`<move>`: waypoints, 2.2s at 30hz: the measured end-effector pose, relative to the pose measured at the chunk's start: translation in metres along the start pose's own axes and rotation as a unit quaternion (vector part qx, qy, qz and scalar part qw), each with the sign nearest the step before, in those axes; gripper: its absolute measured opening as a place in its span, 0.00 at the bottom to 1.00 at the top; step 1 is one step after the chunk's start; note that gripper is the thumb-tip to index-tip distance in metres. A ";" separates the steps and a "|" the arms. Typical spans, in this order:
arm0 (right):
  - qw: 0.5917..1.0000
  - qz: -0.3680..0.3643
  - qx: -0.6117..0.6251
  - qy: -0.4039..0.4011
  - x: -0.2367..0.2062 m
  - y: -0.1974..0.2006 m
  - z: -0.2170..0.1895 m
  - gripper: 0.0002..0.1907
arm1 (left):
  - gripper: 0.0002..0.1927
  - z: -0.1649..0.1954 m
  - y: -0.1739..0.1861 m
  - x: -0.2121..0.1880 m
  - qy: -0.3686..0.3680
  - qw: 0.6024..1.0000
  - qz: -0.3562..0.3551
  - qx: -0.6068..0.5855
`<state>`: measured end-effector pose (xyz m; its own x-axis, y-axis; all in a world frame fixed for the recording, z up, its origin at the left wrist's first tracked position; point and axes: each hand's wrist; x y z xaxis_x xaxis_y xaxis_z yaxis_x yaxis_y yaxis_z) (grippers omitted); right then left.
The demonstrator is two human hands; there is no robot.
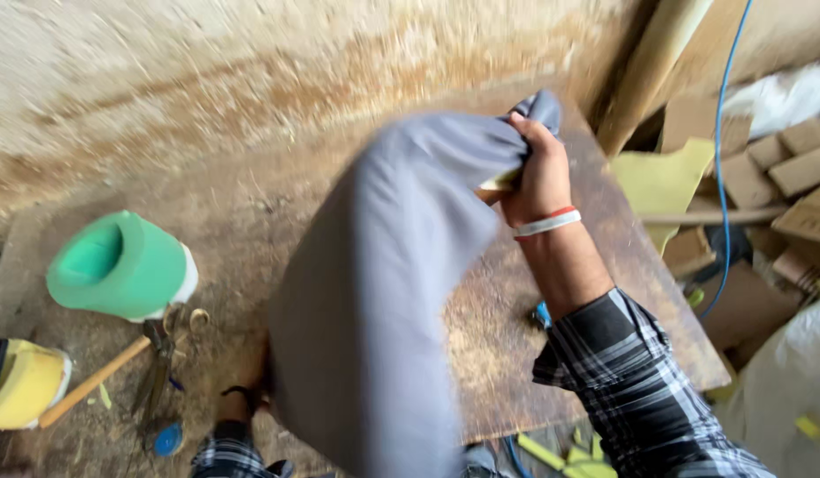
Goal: The person staples gray fabric onto a wooden furniture frame using a pneumatic staple gun, trims excess fabric with shears, and adjusts the fabric to fit the frame.
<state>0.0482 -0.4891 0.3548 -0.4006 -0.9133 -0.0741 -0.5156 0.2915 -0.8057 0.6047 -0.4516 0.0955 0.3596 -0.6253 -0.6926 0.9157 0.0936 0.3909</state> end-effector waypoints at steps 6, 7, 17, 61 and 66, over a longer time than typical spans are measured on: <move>0.990 0.042 -0.013 0.131 -0.022 -0.131 0.000 0.05 | 0.34 0.050 0.039 -0.017 -0.027 0.997 -0.073 0.029; 0.989 0.051 -0.029 0.133 -0.028 -0.140 0.010 0.06 | 0.33 0.054 0.047 -0.026 -0.040 0.995 -0.083 0.032; 0.961 0.111 -0.013 0.254 -0.090 -0.164 0.069 0.05 | 0.25 0.343 0.135 -0.287 -0.729 0.678 -0.060 0.075; 0.573 -0.342 -0.718 0.199 0.004 -0.222 -0.091 0.15 | 0.21 0.355 -0.031 -0.394 -0.841 0.524 -0.003 0.133; 0.619 -0.370 -0.692 0.025 -0.013 -0.229 -0.091 0.23 | 0.15 0.360 -0.027 -0.377 -0.824 0.551 0.041 0.123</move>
<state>0.1023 -0.5174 0.5938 0.3286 -0.9425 0.0616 -0.7135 -0.2049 0.6701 0.3798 -0.4971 0.5639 -0.4392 -0.4994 0.7468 0.7835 0.1937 0.5904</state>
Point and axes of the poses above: each hand's wrist, its own x-axis towards the middle knuckle, its own y-axis out of the back of the hand, z = x × y, and after that the axes turned 5 degrees about z, right-handed
